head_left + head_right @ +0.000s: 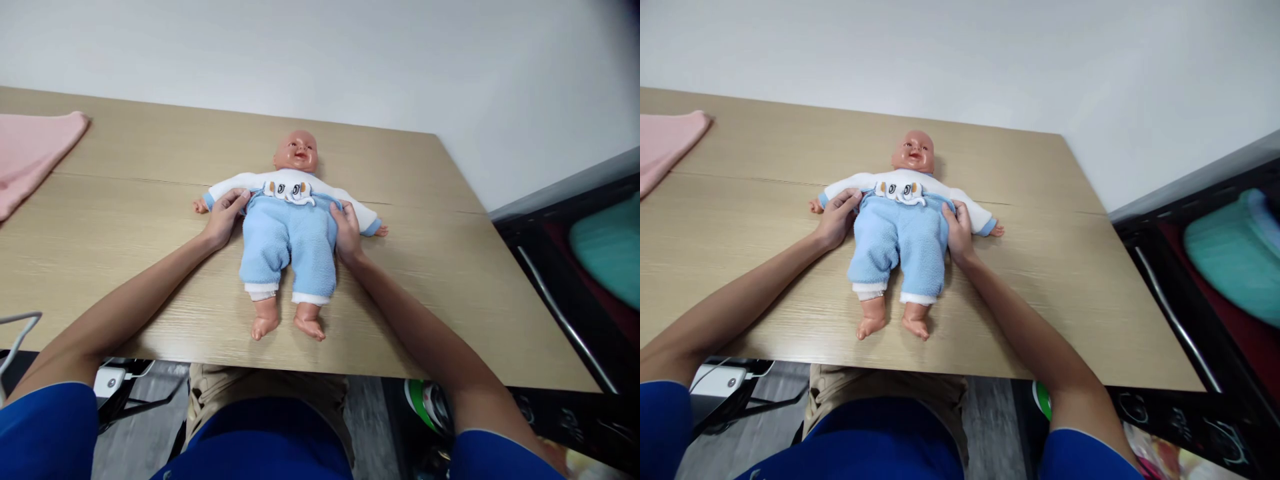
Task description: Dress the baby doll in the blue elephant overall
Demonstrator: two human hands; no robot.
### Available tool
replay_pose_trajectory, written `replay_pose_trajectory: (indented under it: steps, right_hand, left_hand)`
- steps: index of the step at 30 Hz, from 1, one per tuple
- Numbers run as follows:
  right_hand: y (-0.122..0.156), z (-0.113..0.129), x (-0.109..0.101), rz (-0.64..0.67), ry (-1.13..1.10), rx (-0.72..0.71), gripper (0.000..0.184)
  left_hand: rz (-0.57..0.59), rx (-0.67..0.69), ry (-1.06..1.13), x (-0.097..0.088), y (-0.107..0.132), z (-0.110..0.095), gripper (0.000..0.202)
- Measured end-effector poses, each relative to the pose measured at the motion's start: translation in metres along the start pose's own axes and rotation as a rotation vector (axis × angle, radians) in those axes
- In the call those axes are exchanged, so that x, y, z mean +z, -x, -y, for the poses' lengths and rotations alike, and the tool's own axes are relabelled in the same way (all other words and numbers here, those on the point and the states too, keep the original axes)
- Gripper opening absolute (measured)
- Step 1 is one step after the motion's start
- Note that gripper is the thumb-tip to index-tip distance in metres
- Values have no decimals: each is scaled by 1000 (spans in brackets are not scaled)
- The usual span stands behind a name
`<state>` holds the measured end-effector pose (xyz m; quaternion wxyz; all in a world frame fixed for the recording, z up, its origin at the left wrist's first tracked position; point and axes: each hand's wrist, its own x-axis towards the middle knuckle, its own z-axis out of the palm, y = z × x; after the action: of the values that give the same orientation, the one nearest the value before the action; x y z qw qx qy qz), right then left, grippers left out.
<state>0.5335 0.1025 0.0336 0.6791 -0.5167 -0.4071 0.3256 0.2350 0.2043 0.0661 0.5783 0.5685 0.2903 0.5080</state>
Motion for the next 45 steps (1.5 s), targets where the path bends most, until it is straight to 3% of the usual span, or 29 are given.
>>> replay_pose_trajectory:
  steps: [5, 13, 19, 22, 25, 28, 32, 35, 37, 39, 42, 45]
  right_hand:
    - [0, 2, 0, -38, -73, 24, 42]
    - [-5, 22, 1, 76, -241, 83, 45]
    - [-6, 8, 1, 4, -173, 50, 54]
    - [1, 10, -2, -78, 32, -103, 48]
    - [6, 37, 7, -101, 294, -358, 43]
    - [-8, 79, 37, 99, 422, -487, 32]
    - [-64, 113, 105, 533, 525, -504, 17]
    - [-113, 101, 160, 943, 693, -500, 25]
    - [-135, 82, 193, 1145, 768, -508, 42]
    - [-144, 63, 219, 1305, 861, -474, 47]
    - [-140, 50, 238, 1434, 924, -443, 29]
    - [-133, 54, 234, 1412, 827, -462, 24]
  left_hand:
    - [41, -8, -6, -3, -1, 4, 53]
    - [53, -4, -6, -6, -1, 8, 50]
    - [37, 39, 0, -3, 0, 6, 53]
    - [3, 66, -7, -2, 0, 6, 55]
    - [-31, 108, -25, 0, 2, 4, 56]
    - [-45, 157, -76, 3, 5, -2, 56]
    - [-70, 200, -128, 11, 12, -12, 58]
    - [-93, 205, -152, 15, 18, -17, 59]
    - [-102, 205, -175, 17, 22, -19, 59]
    - [-102, 204, -185, 18, 25, -20, 58]
    - [-111, 212, -175, 18, 27, -19, 53]
    - [-124, 213, -174, 18, 29, -16, 47]
